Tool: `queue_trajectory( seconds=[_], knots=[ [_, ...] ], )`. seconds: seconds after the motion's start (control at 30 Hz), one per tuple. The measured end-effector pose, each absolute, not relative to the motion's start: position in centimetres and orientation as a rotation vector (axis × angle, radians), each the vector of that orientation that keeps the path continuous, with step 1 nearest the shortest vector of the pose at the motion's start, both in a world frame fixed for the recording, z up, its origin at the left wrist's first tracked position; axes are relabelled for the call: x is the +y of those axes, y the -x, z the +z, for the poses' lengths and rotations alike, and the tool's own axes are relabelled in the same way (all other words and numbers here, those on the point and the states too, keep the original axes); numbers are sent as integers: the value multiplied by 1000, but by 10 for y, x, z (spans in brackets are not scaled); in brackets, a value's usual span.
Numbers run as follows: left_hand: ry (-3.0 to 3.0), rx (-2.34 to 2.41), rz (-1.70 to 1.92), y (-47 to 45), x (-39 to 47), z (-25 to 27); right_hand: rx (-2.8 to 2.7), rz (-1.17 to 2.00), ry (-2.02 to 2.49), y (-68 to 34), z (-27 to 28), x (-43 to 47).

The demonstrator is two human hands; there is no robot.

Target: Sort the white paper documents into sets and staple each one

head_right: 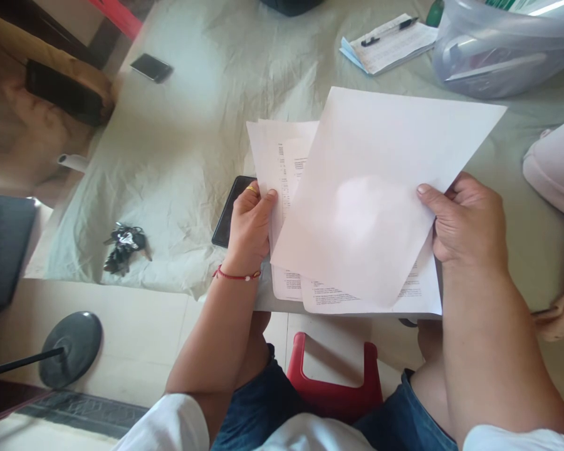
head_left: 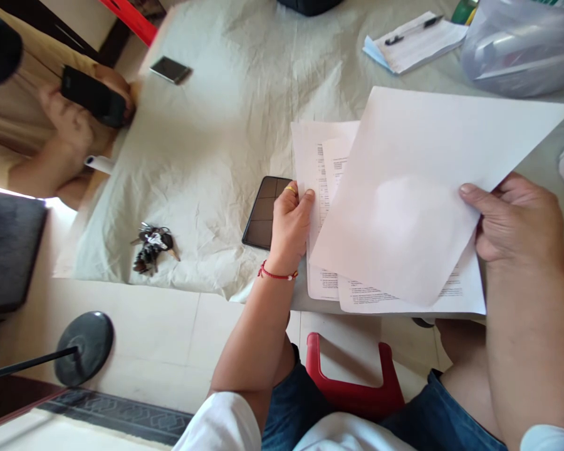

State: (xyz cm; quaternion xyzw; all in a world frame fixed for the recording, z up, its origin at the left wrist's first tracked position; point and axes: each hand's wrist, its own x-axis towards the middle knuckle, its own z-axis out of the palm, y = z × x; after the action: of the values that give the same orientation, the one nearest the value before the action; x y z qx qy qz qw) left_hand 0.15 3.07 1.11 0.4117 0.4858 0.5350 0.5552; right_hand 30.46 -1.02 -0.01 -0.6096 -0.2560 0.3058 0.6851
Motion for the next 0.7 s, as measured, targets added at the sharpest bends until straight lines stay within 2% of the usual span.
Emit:
queue_trajectory(
  seconds=[0.7],
  knots=[
    [-1044,1131,1147,-1,28,16,-599,689,1333,-287,-4,-11]
  ],
)
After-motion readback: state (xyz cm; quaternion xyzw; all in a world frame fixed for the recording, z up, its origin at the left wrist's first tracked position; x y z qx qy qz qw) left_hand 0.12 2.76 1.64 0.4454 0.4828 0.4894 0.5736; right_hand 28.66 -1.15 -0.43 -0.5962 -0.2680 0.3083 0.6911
